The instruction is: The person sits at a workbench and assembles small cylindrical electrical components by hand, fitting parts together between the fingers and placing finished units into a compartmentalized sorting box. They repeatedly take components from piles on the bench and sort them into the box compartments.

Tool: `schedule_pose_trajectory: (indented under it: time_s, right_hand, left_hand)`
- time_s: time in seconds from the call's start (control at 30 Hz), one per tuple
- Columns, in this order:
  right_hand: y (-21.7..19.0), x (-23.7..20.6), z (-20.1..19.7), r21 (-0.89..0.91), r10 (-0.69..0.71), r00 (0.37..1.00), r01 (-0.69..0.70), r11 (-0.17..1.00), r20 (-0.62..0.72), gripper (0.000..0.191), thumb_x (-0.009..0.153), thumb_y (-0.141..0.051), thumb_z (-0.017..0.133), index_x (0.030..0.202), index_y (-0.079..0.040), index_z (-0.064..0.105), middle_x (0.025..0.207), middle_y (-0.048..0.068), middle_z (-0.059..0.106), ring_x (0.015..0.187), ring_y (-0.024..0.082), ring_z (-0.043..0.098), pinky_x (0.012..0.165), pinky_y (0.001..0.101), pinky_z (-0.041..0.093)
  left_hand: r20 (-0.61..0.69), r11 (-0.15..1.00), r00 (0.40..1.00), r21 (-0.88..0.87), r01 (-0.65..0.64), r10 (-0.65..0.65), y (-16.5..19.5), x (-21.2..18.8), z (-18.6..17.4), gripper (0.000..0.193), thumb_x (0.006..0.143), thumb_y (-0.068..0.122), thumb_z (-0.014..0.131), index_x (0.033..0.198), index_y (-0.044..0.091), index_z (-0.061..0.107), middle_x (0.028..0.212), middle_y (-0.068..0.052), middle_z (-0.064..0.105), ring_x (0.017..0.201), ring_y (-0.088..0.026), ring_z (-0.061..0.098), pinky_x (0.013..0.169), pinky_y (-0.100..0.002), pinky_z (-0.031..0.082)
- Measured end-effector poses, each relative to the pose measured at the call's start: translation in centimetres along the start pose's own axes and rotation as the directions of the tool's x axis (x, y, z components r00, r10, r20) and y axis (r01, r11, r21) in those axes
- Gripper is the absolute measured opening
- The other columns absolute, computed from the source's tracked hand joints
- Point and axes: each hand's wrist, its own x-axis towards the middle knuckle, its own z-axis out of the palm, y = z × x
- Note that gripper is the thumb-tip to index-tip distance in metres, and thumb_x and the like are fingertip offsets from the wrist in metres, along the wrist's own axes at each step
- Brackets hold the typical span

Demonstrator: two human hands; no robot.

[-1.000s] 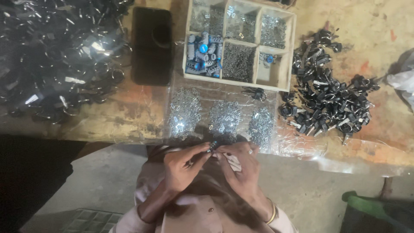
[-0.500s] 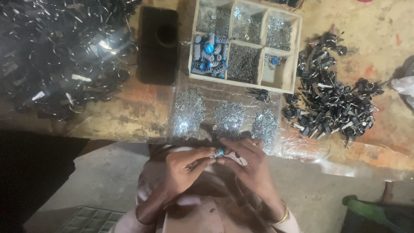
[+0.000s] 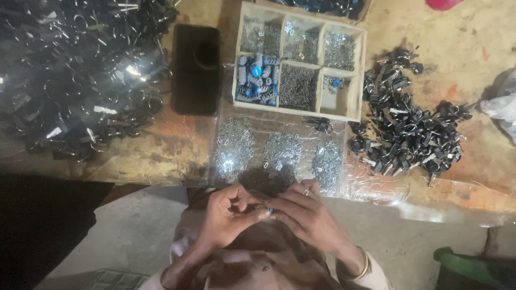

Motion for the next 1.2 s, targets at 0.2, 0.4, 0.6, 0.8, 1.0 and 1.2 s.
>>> schedule_pose_trajectory:
  time_s: [0.2,0.4,0.6,0.8,1.0,1.2]
  right_hand:
    - [2.0,0.5,-0.9,0.001,-0.035,0.999,0.035,0.999,0.003,0.032,0.085,-0.021,0.08,0.115,-0.012,0.074,0.111,0.003,0.076,0.104,0.024,0.065,0.097,0.0394,0.039]
    - [6.0,4.2,-4.5,-0.531,0.113,0.88,-0.376,0.759,-0.461,0.029,0.086,-0.014,0.084,0.114,-0.012,0.078,0.104,0.005,0.072,0.095,0.025,0.063,0.087,0.0435,0.038]
    - [6.6,4.7,-5.0,-0.389,0.003,0.854,-0.24,0.89,-0.52,0.028,0.08,-0.008,0.085,0.105,-0.012,0.073,0.106,0.004,0.069,0.099,0.023,0.062,0.086,0.0394,0.046]
    - [7.1,0.8,-4.0,0.862,0.422,0.759,0.373,0.344,-0.497,0.025,0.087,0.006,0.08,0.109,-0.003,0.07,0.097,0.008,0.069,0.078,0.016,0.07,0.064,0.032,0.061]
    - [6.2,-1.2,-0.5,0.782,0.325,0.943,-0.146,0.607,-0.077,0.02,0.084,0.009,0.076,0.103,0.004,0.076,0.108,0.016,0.074,0.093,0.023,0.077,0.072,0.0333,0.065]
    - [4.2,-0.7,1.4,0.445,0.25,0.96,-0.169,0.879,-0.129,0.022,0.079,0.008,0.085,0.098,-0.002,0.08,0.099,0.011,0.08,0.086,0.019,0.079,0.072,0.0279,0.065]
  left_hand:
    - [-0.109,0.995,0.994,-0.101,-0.027,0.016,-0.3,0.1,0.5,0.052,0.082,-0.007,0.078,0.071,0.013,0.032,0.097,-0.014,0.078,0.102,-0.016,0.076,0.076,-0.026,0.064]
    - [-0.16,0.995,0.985,-0.073,-0.07,0.057,-0.5,0.5,0.6,0.053,0.082,-0.011,0.079,0.07,0.012,0.032,0.088,-0.018,0.074,0.098,-0.021,0.078,0.067,-0.029,0.065]
    - [-0.186,0.982,0.982,-0.191,-0.009,-0.027,-0.5,0.9,0.5,0.051,0.081,-0.01,0.076,0.069,0.013,0.033,0.09,-0.018,0.079,0.082,-0.021,0.077,0.068,-0.033,0.066]
    - [-0.215,0.981,0.975,-0.196,0.006,-0.048,-1.1,0.9,0.5,0.051,0.081,-0.007,0.08,0.07,0.012,0.035,0.086,-0.02,0.075,0.084,-0.021,0.078,0.073,-0.036,0.069]
    - [-0.204,0.963,0.976,-0.268,0.023,-0.08,-1.1,1.6,0.7,0.05,0.077,-0.006,0.081,0.068,0.013,0.036,0.09,-0.022,0.08,0.081,-0.023,0.078,0.073,-0.036,0.067]
    - [-0.178,0.97,0.984,-0.24,-0.041,-0.002,-0.4,1.3,1.3,0.045,0.081,-0.008,0.081,0.069,0.009,0.041,0.097,-0.027,0.081,0.085,-0.022,0.077,0.072,-0.036,0.065]
